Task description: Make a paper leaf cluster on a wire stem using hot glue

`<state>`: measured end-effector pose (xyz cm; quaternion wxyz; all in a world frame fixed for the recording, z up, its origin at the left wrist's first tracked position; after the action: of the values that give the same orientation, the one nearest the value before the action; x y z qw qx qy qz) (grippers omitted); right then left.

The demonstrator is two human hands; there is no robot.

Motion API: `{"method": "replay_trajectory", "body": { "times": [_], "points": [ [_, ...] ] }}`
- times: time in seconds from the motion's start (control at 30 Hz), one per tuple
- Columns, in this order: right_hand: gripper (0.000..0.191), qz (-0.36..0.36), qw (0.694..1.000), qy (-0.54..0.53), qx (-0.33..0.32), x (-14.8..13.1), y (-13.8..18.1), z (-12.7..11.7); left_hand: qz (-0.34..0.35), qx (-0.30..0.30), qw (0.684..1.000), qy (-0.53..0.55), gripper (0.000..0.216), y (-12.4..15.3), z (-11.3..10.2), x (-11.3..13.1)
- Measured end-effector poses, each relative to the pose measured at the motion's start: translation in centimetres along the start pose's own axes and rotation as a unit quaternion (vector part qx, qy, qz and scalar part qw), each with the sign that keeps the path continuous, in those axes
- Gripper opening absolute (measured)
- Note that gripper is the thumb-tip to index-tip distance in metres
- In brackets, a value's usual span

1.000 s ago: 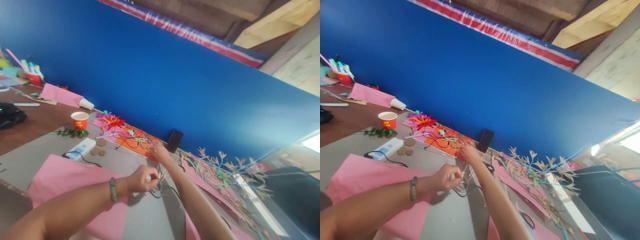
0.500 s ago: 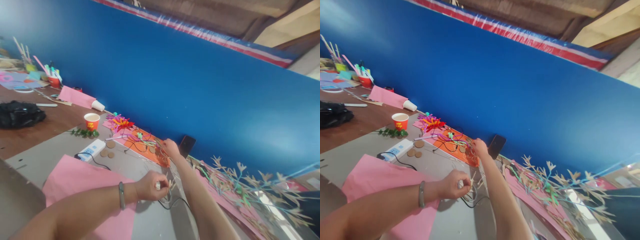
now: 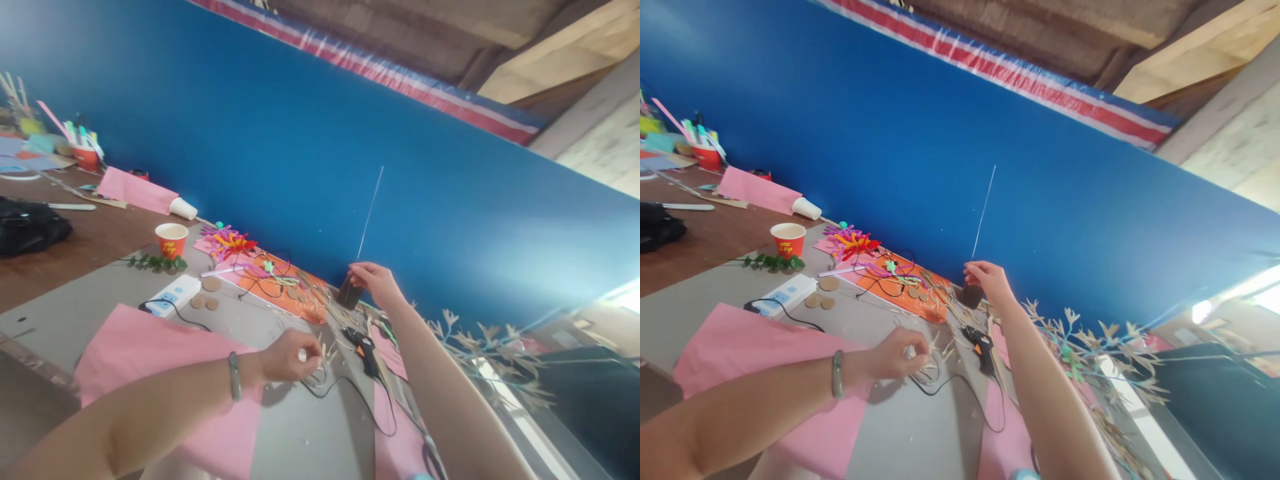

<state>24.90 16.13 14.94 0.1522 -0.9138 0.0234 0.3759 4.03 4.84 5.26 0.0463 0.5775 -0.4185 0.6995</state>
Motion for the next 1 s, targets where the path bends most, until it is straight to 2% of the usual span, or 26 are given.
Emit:
{"method": "replay_trajectory", "body": {
  "times": [0.2,0.33,0.57,0.8,1.0],
  "points": [
    [0.041,0.003,1.000,-0.017,0.005,-0.6,2.1,-1.1,-0.019,-0.016,1.000,0.015,0.009,0.0,0.2,0.3],
    [0.031,0.003,0.999,0.039,-0.022,-0.8,3.0,-0.1,-0.017,-0.021,1.000,0.010,0.009,0.1,0.3,0.8],
    [0.021,-0.032,0.982,0.157,-0.100,-0.7,4.0,4.5,-0.001,-0.021,1.000,-0.007,0.008,0.2,0.4,0.4],
    [0.014,-0.087,0.955,0.260,-0.114,-0.2,3.8,9.2,0.025,-0.029,0.999,-0.018,0.007,0.3,0.9,-0.5],
    [0.017,-0.122,0.928,0.326,-0.132,0.3,3.0,12.9,0.027,-0.030,0.999,-0.025,0.006,0.1,0.9,-0.7]
  ]
}}
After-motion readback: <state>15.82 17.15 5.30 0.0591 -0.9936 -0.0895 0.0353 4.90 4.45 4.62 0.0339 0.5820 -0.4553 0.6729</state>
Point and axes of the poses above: each hand's wrist, its own y-axis away from the middle knuckle, its own z-axis out of the palm, x = y × z, the point moved 9 cm from there along -y, towards the middle knuckle, and after that the axes turned 12 degrees about y, right-handed, at the moved point
